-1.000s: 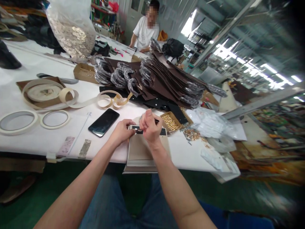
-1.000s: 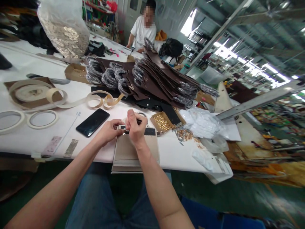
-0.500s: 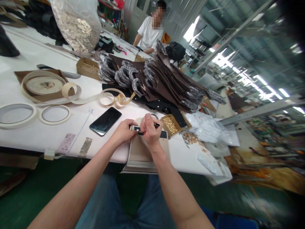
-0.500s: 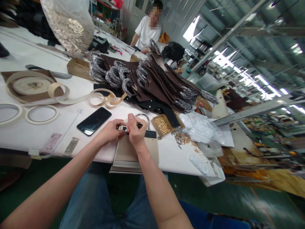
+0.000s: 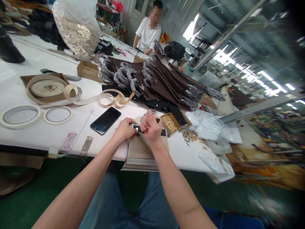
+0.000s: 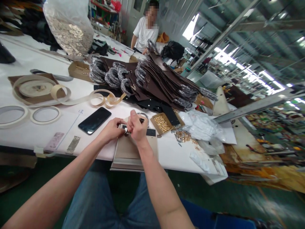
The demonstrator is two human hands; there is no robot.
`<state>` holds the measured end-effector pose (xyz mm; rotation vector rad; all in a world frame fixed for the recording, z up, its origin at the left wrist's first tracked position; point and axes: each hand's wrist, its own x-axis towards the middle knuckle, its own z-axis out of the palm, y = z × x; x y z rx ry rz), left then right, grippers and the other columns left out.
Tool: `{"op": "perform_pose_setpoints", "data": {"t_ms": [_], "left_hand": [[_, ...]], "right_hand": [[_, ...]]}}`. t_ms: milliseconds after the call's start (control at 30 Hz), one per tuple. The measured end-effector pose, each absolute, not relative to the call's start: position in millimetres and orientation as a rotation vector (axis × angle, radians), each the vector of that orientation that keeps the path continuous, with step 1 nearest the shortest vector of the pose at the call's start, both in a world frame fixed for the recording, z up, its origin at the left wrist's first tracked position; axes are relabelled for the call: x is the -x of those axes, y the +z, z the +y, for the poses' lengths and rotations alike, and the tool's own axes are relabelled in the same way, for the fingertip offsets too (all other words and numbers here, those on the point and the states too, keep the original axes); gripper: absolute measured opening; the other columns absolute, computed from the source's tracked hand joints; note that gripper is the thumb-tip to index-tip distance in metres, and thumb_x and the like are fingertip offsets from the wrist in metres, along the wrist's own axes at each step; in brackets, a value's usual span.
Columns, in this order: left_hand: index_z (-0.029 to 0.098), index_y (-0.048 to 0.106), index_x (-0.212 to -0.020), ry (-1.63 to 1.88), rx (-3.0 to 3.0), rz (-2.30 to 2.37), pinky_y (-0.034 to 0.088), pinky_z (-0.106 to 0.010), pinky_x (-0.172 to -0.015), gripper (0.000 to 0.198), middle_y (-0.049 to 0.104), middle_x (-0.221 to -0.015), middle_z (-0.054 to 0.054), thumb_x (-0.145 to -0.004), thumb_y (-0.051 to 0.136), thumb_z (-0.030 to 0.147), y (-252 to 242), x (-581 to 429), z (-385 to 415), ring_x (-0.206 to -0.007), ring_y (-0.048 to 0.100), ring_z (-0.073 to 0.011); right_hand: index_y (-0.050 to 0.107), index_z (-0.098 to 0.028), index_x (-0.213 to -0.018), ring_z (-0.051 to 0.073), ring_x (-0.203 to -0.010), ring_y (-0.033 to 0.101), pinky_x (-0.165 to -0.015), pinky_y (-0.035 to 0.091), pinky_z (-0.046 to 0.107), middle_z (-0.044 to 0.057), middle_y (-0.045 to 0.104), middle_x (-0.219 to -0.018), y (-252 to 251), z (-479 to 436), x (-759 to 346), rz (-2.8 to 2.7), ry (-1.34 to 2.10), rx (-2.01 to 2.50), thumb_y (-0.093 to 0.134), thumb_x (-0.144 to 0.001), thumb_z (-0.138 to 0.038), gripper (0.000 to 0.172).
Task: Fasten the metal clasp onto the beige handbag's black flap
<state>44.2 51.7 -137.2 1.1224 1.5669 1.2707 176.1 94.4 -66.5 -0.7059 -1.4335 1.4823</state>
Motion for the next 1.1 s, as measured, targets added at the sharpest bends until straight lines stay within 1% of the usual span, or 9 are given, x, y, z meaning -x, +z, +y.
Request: {"op": "perform_pose_setpoints", "data": {"t_ms": [100, 233, 333, 433, 533, 633, 733, 900, 1100], "left_hand": [[0.014, 0.088, -0.103, 1.244, -1.11, 1.527, 0.05, -0.032, -0.075, 0.038, 0.081, -0.099, -0.008, -0.066, 0.077, 0.013, -135.6, -41.2, 50.5, -0.084, 0.066, -0.0217], [0.015, 0.09, -0.11, 1.209, -1.07, 1.494, 0.047, -0.031, -0.072, 0.046, 0.081, -0.099, -0.007, -0.065, 0.078, 0.015, -134.1, -37.6, 51.4, -0.084, 0.066, -0.0214], [0.014, 0.089, -0.112, 1.193, -1.067, 1.51, 0.047, -0.032, -0.072, 0.049, 0.082, -0.099, -0.006, -0.065, 0.076, 0.013, -133.4, -38.3, 52.7, -0.08, 0.065, -0.0206], [0.014, 0.089, -0.109, 1.203, -1.109, 1.512, 0.049, -0.032, -0.072, 0.046, 0.082, -0.097, -0.007, -0.065, 0.078, 0.014, -134.3, -40.7, 52.8, -0.079, 0.065, -0.0212], [0.016, 0.089, -0.104, 1.234, -1.091, 1.503, 0.053, -0.033, -0.074, 0.04, 0.081, -0.094, -0.007, -0.065, 0.077, 0.014, -138.3, -42.5, 53.8, -0.08, 0.067, -0.0231], [0.016, 0.088, -0.101, 1.255, -1.053, 1.504, 0.056, -0.035, -0.076, 0.04, 0.081, -0.094, -0.008, -0.064, 0.074, 0.011, -143.4, -43.1, 56.1, -0.081, 0.069, -0.0243], [0.016, 0.088, -0.102, 1.266, -1.055, 1.481, 0.055, -0.034, -0.075, 0.042, 0.08, -0.09, -0.007, -0.064, 0.072, 0.011, -144.4, -42.8, 56.1, -0.079, 0.068, -0.0236], [0.016, 0.089, -0.099, 1.263, -1.077, 1.41, 0.05, -0.032, -0.072, 0.041, 0.073, -0.076, -0.003, -0.063, 0.069, 0.011, -135.1, -38.9, 48.8, -0.074, 0.063, -0.0213], [0.017, 0.089, -0.104, 1.243, -1.153, 1.317, 0.046, -0.03, -0.07, 0.04, 0.073, -0.082, -0.001, -0.071, 0.067, 0.011, -134.0, -30.1, 43.7, -0.073, 0.059, -0.0186]], "right_hand": [[0.029, -0.027, -0.066, 0.008, -0.043, 0.021, -0.04, 0.016, 0.03, -0.009, 0.026, -0.054, -70.5, 115.5, -160.2, -1.354, 1.55, 0.853, 0.081, -0.096, -0.079, 0.08], [0.029, -0.029, -0.07, 0.006, -0.046, 0.012, -0.04, 0.009, 0.026, -0.014, 0.023, -0.053, -79.5, 155.7, -135.5, -1.235, 1.749, 1.097, 0.091, -0.085, -0.08, 0.082], [0.032, -0.028, -0.071, 0.005, -0.046, 0.011, -0.042, 0.007, 0.024, -0.015, 0.023, -0.052, -76.6, 169.4, -127.5, -1.241, 1.88, 1.205, 0.095, -0.081, -0.079, 0.082], [0.032, -0.028, -0.07, 0.006, -0.046, 0.013, -0.042, 0.009, 0.026, -0.014, 0.024, -0.053, -60.5, 156.6, -138.7, -1.336, 1.87, 1.023, 0.095, -0.084, -0.075, 0.08], [0.03, -0.027, -0.066, 0.008, -0.045, 0.016, -0.043, 0.013, 0.03, -0.01, 0.023, -0.055, -47.6, 129.9, -162.1, -1.376, 1.686, 0.734, 0.086, -0.096, -0.073, 0.078], [0.039, -0.026, -0.062, 0.011, -0.046, 0.025, -0.045, 0.018, 0.032, -0.007, 0.029, -0.056, -52.3, 106.7, -177.3, -1.409, 1.423, 0.616, 0.082, -0.102, -0.069, 0.073], [0.044, -0.025, -0.061, 0.012, -0.046, 0.032, -0.045, 0.021, 0.034, -0.005, 0.032, -0.057, -65.5, 94.5, -178.6, -1.435, 1.344, 0.601, 0.079, -0.106, -0.068, 0.071], [0.046, -0.026, -0.062, 0.014, -0.049, 0.038, -0.045, 0.03, 0.033, -0.003, 0.038, -0.057, -71.4, 91.3, -174.2, -1.53, 1.33, 0.673, 0.079, -0.103, -0.074, 0.071], [0.048, -0.026, -0.063, 0.014, -0.052, 0.04, -0.047, 0.033, 0.033, -0.003, 0.043, -0.057, -79.3, 92.0, -162.1, -1.566, 1.238, 0.825, 0.079, -0.101, -0.078, 0.071]]}}
